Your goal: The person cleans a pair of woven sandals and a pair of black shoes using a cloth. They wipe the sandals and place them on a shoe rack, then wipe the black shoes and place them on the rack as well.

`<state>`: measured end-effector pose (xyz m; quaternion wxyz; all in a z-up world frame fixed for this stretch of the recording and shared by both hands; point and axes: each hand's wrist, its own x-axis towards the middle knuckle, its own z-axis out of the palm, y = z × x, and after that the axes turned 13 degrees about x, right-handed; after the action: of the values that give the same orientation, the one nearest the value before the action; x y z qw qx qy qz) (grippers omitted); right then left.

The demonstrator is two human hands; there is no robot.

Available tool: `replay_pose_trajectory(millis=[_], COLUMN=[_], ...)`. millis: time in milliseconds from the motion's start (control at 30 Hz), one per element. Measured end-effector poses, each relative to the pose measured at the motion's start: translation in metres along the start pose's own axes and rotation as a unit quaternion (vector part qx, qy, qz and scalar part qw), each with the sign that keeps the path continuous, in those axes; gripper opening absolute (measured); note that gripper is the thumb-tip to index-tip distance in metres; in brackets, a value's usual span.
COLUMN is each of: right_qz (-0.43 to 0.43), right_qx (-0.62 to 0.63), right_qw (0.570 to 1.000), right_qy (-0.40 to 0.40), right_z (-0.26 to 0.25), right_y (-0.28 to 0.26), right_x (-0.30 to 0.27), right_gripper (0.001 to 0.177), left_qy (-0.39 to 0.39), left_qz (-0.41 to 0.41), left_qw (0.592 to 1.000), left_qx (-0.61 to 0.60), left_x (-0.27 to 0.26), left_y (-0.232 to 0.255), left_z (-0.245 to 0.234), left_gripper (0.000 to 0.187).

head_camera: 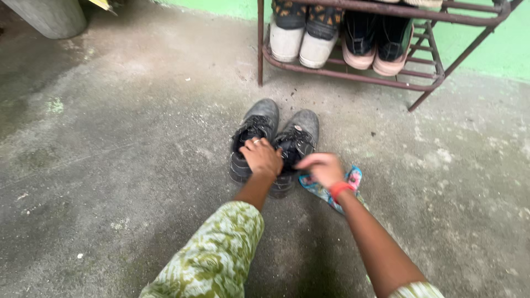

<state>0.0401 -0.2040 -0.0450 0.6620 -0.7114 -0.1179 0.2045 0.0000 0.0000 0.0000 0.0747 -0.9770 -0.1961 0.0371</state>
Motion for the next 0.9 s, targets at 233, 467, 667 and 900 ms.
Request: replay_pose_trajectory(millis=[233,467,667,900], right_qz=[0.13,0.046,-0.147,-0.161], right_qx=[-0.509,-0.534,-0.363,-0.076], right_qw=[0.843,0.829,0.873,0.917], right_qy=[0.118,0.158,0.292,0.357], right_z=[-0.002,-0.031,-0.071,-0.062], right_y=[-0.032,0.051,0.022,-0.029], right_x=[-0.066,-0.054,-0.039,0.0], right_gripper=[0.057,0.039,0.03,0.019], left_qy=[0.259,0.113,0.115,0.019], left_qz=[0.052,0.237,0.216,0.133], left_qw=[0.964,0.957,0.969,0.97], left_qx=[-0.039,-0.125,-0.046,-0.202], left_x=[-0.008,0.01,0.007,0.031], left_y=[0.02,0.043,0.057,0.053], left_z=[-0.003,-0.011,-0.008,-0.019], left_gripper=[0.074,0.088,0.088,0.071])
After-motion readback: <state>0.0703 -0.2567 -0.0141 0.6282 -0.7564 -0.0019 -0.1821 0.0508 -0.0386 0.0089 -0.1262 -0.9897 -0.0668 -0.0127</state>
